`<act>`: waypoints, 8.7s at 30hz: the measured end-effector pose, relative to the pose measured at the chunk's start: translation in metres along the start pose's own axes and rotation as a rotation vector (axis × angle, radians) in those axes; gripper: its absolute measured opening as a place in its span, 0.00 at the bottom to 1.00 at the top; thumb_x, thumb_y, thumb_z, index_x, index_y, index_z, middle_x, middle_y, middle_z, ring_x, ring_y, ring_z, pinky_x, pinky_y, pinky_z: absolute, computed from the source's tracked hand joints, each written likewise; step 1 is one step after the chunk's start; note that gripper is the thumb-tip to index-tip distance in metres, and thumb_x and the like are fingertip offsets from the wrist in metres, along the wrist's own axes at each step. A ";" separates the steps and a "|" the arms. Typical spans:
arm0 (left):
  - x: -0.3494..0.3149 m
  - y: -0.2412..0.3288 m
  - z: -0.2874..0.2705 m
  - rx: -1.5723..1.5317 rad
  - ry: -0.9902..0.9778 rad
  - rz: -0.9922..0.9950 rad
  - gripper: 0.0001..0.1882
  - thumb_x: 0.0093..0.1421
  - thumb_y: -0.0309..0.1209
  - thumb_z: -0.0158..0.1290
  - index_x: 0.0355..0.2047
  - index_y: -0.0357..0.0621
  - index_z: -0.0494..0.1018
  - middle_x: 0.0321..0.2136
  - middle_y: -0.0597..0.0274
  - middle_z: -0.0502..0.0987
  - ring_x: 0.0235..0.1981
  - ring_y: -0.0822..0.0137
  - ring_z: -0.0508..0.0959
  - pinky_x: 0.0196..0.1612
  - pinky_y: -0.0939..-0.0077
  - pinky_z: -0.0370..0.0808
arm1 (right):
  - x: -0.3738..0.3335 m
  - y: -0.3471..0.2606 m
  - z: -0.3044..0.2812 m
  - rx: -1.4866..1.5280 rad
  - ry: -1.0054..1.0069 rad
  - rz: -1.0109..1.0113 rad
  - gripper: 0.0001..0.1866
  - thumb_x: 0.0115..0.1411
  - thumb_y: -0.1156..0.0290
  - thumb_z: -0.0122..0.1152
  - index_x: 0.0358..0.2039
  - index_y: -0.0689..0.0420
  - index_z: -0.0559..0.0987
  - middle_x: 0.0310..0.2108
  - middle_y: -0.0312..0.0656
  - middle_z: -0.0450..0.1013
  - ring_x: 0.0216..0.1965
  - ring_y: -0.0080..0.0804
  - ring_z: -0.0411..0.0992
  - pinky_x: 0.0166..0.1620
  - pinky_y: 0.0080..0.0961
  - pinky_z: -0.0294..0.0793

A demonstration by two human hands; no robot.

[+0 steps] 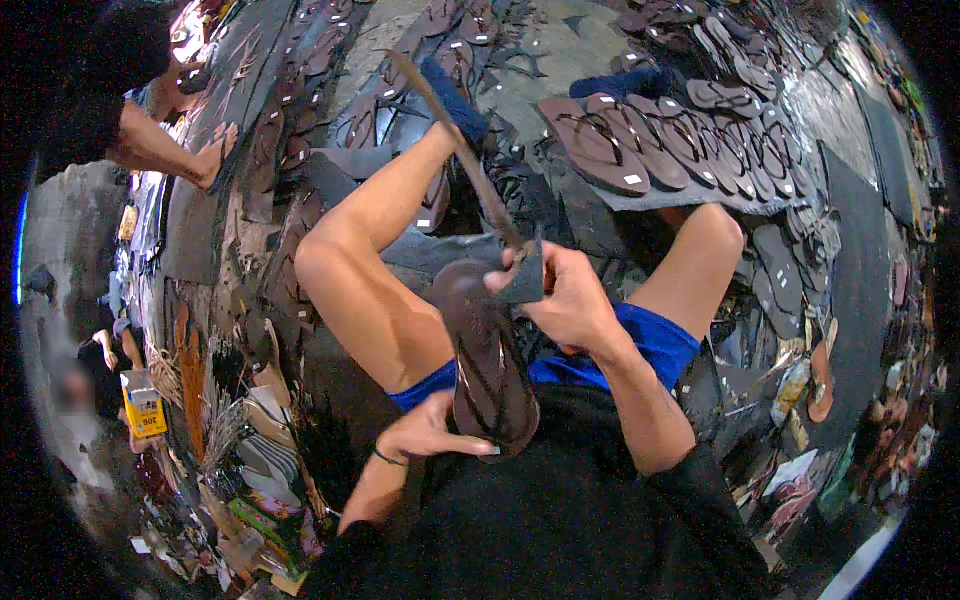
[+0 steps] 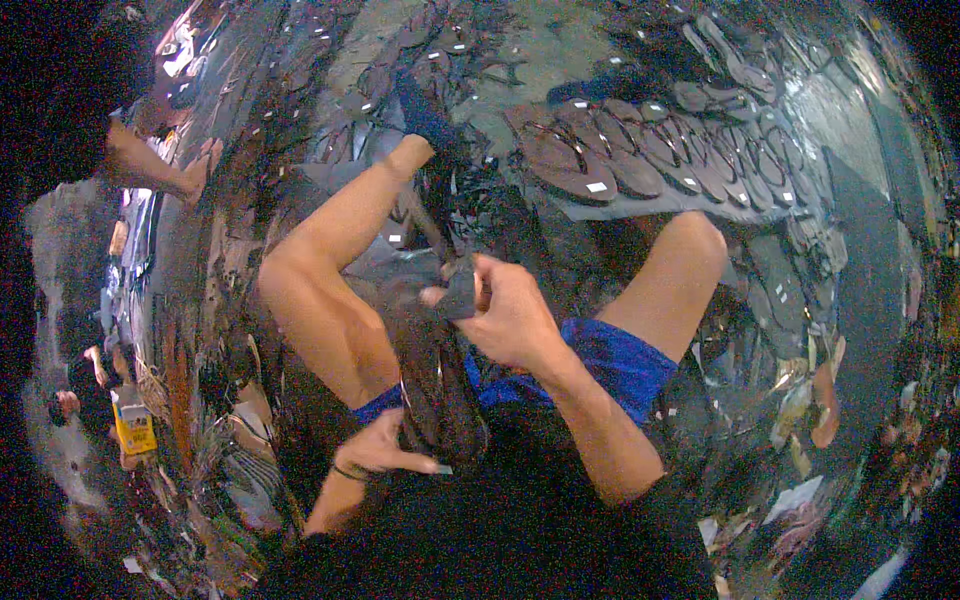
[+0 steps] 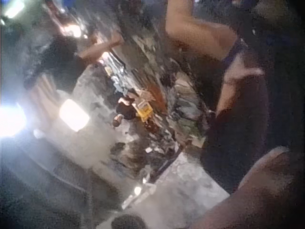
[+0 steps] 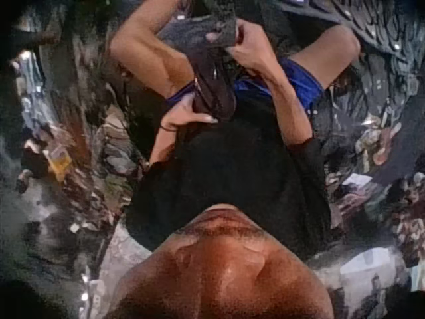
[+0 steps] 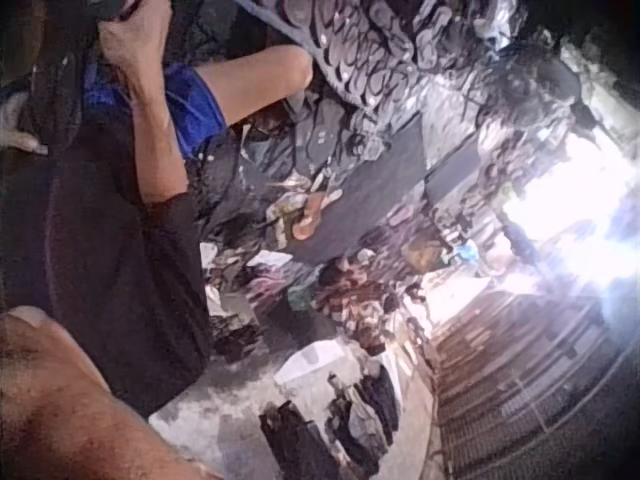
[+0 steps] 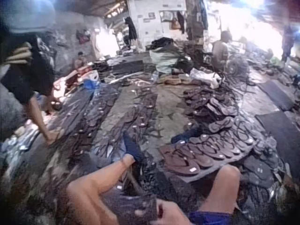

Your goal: The person sits on the floor and uses a curved knife to trim the edges of flip-flop soles. They repeatedly pick up soles, cut along the perimeter, and place the trimmed pieces back on the floor.

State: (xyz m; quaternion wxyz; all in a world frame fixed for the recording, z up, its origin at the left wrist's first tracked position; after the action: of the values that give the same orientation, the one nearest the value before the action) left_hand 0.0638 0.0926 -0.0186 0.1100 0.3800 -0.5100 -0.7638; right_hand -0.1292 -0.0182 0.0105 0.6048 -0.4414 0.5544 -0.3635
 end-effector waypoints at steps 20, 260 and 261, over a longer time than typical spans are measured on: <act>0.004 0.085 -0.077 -0.343 0.663 0.214 0.20 0.67 0.39 0.46 0.52 0.37 0.66 0.43 0.64 0.74 0.46 0.73 0.72 0.53 0.78 0.67 | -0.101 0.014 -0.015 -0.643 0.202 -0.577 0.18 0.47 0.68 0.72 0.40 0.55 0.80 0.35 0.41 0.78 0.24 0.33 0.74 0.27 0.26 0.74; 0.003 0.004 -0.026 -1.331 0.756 0.228 0.19 0.62 0.43 0.51 0.45 0.42 0.73 0.34 0.56 0.81 0.27 0.61 0.82 0.31 0.66 0.83 | -0.009 0.024 0.062 -0.489 0.167 -0.496 0.17 0.58 0.63 0.61 0.47 0.50 0.77 0.29 0.41 0.74 0.29 0.39 0.75 0.31 0.33 0.75; 0.005 0.008 -0.025 -1.362 0.733 0.258 0.18 0.63 0.43 0.51 0.45 0.42 0.73 0.34 0.56 0.81 0.27 0.61 0.82 0.31 0.65 0.84 | -0.002 0.020 0.066 -0.504 0.202 -0.530 0.17 0.58 0.63 0.61 0.48 0.50 0.77 0.28 0.40 0.74 0.29 0.39 0.75 0.30 0.33 0.75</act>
State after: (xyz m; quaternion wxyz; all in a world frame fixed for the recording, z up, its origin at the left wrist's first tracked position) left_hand 0.0762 0.0688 -0.0186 0.5680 0.3944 0.0997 -0.7155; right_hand -0.0652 -0.0007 -0.0077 0.3044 -0.6663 0.5500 -0.4011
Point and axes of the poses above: each hand's wrist, its own x-axis towards the middle knuckle, its own z-axis out of the palm, y = z × x, the point moved 6 cm from there along x, towards the middle knuckle
